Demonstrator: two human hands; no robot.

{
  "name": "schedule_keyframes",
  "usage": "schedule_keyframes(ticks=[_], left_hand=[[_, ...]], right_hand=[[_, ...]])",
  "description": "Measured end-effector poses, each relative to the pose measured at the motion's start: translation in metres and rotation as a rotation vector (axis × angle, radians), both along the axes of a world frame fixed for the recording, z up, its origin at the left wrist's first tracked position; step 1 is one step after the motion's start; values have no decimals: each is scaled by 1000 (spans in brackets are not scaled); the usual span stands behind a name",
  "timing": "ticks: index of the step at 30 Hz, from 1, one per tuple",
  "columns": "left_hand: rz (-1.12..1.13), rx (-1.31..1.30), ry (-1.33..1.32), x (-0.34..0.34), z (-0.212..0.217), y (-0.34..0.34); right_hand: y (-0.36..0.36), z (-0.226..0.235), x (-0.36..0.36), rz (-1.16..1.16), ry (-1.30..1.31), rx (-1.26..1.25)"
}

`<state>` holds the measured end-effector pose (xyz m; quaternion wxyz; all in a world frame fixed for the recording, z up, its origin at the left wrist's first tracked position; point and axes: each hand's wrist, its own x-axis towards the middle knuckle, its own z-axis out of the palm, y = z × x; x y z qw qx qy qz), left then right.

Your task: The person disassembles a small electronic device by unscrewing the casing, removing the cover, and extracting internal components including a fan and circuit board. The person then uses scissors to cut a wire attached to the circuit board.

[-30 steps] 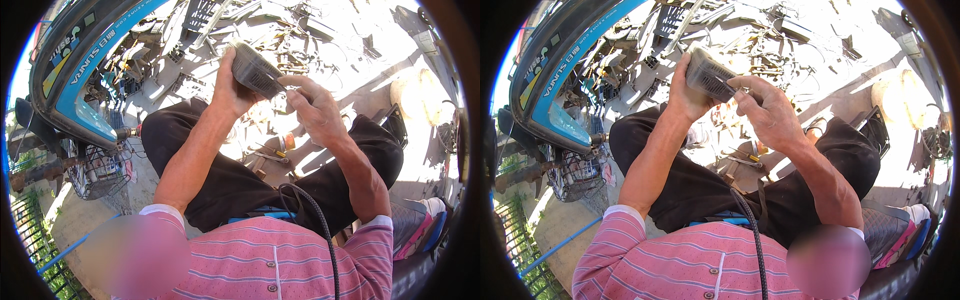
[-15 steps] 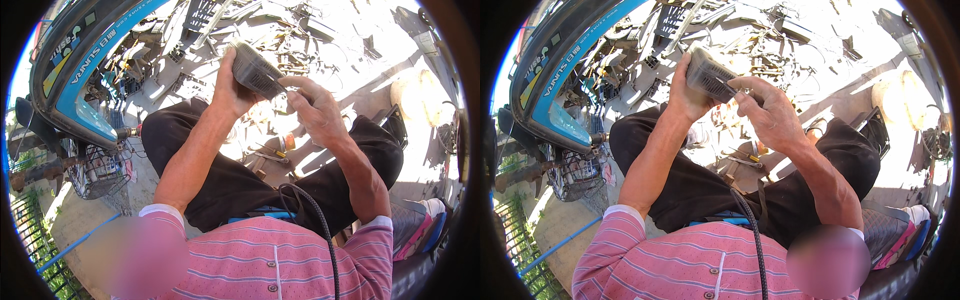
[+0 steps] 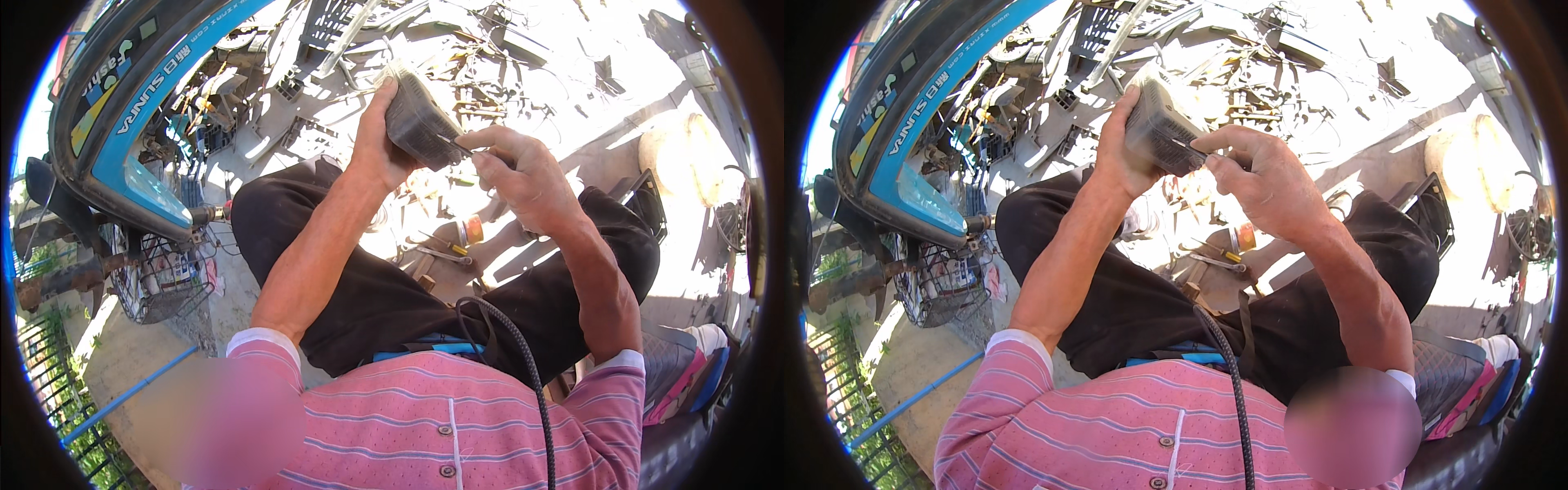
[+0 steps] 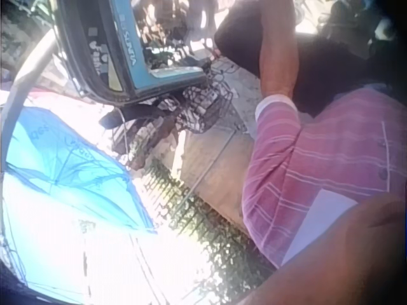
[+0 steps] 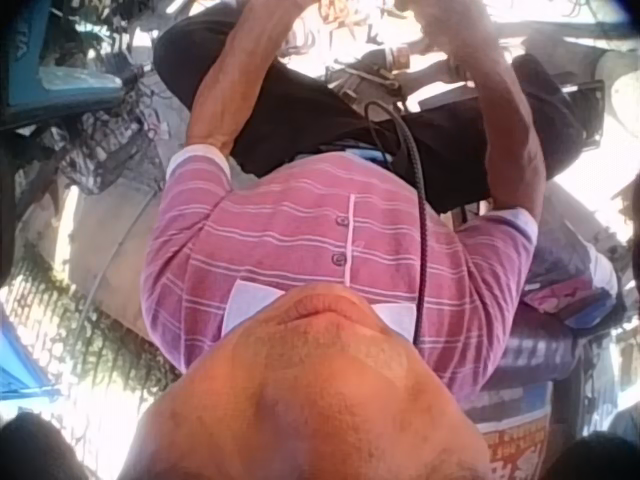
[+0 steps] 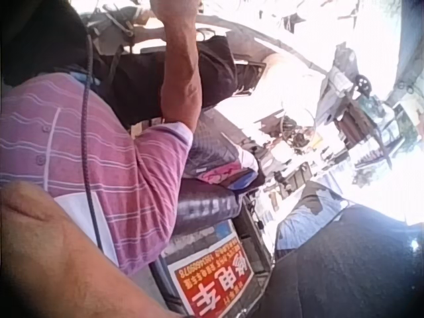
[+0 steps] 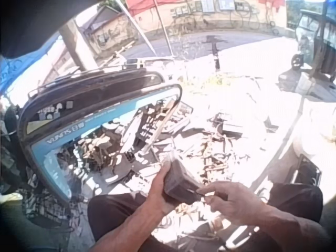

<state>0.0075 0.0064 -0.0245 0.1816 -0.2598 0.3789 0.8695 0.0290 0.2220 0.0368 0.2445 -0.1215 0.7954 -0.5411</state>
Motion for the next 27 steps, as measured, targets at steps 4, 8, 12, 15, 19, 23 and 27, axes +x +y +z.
schedule_keyframes(ticks=[4, 8, 12, 15, 19, 23, 27], left_hand=[[-16, -55, -21, 3, -6, 0], [-6, -68, -10, 4, -18, -2], [-5, -128, 15, 3, -21, -3], [19, -109, -11, 6, -12, -1], [29, -168, 82, 1, -19, -5], [25, -169, 130, 3, -12, -6], [157, -233, 147, 6, -6, -2]], right_hand=[[0, 0, 1, 7, -50, 30], [-1, -14, 6, 20, 13, 70], [-7, -18, 13, -21, 136, 72], [-9, -28, 13, -72, 87, -29], [-11, -26, 12, -160, -274, -211], [-14, -27, 18, -287, -645, -498], [-17, -34, 20, -307, -685, -500]])
